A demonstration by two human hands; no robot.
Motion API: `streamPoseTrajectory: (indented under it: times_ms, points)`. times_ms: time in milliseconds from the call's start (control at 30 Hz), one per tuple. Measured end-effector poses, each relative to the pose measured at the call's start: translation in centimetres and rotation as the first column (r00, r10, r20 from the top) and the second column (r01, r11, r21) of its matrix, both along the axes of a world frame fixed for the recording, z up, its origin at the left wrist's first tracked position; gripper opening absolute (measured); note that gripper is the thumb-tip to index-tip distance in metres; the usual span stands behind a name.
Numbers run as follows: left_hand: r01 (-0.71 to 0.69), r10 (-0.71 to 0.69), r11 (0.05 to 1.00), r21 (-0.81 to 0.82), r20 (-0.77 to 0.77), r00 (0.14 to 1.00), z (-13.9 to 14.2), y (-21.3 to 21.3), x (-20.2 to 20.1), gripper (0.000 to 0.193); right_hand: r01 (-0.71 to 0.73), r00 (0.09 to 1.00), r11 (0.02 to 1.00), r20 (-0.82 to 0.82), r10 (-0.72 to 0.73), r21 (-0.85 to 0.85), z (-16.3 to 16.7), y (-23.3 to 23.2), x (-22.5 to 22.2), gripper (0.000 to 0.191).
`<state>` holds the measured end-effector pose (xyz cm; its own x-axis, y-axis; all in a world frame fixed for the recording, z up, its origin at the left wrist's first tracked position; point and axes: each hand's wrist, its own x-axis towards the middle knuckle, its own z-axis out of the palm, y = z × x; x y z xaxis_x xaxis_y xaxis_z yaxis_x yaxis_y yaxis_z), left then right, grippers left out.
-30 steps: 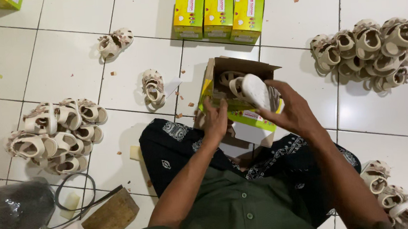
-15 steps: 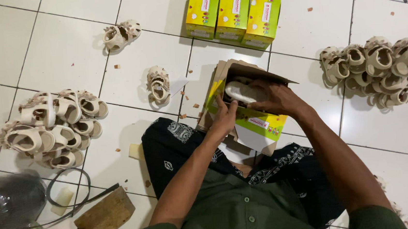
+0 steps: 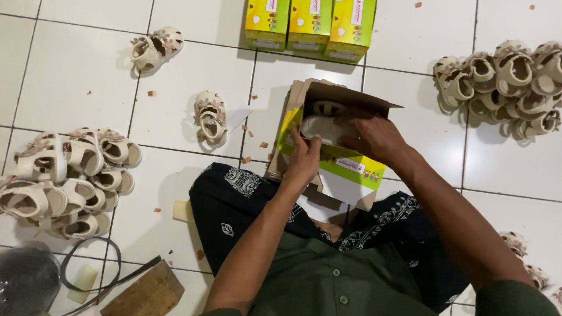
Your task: The person sits on a tiled floor and repeatedly assembles small yellow and green shoe boxes. They pick up pairs of white sandals from piles on the floor, place them into the boxes, and close the lids. The completed boxes are stacked nearby.
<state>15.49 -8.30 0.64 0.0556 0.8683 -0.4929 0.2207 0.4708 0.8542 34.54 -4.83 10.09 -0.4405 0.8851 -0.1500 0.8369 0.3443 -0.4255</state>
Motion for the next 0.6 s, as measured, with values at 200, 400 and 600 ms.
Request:
streamPoseTrajectory:
  times_ms: [200,400,600]
  points:
    - [0.027,-0.032,0.999,-0.024,-0.205,0.978,1.8,0.8,0.8,0.103,0.124,0.992,0.891,-0.026,-0.125,0.436,5.4,-0.9,1.0,0.044]
    - [0.175,-0.112,0.970,0.168,-0.329,0.938,1.3,2.1,0.6,0.081,0.384,0.916,0.921,0.097,-0.389,0.066,8.2,-2.7,2.0,0.056]
    - [0.400,-0.309,0.875,0.272,-0.322,0.895,1.2,1.2,1.2,0.039,0.548,0.672,0.792,-0.421,-0.609,-0.270,6.3,-13.5,1.1,0.082]
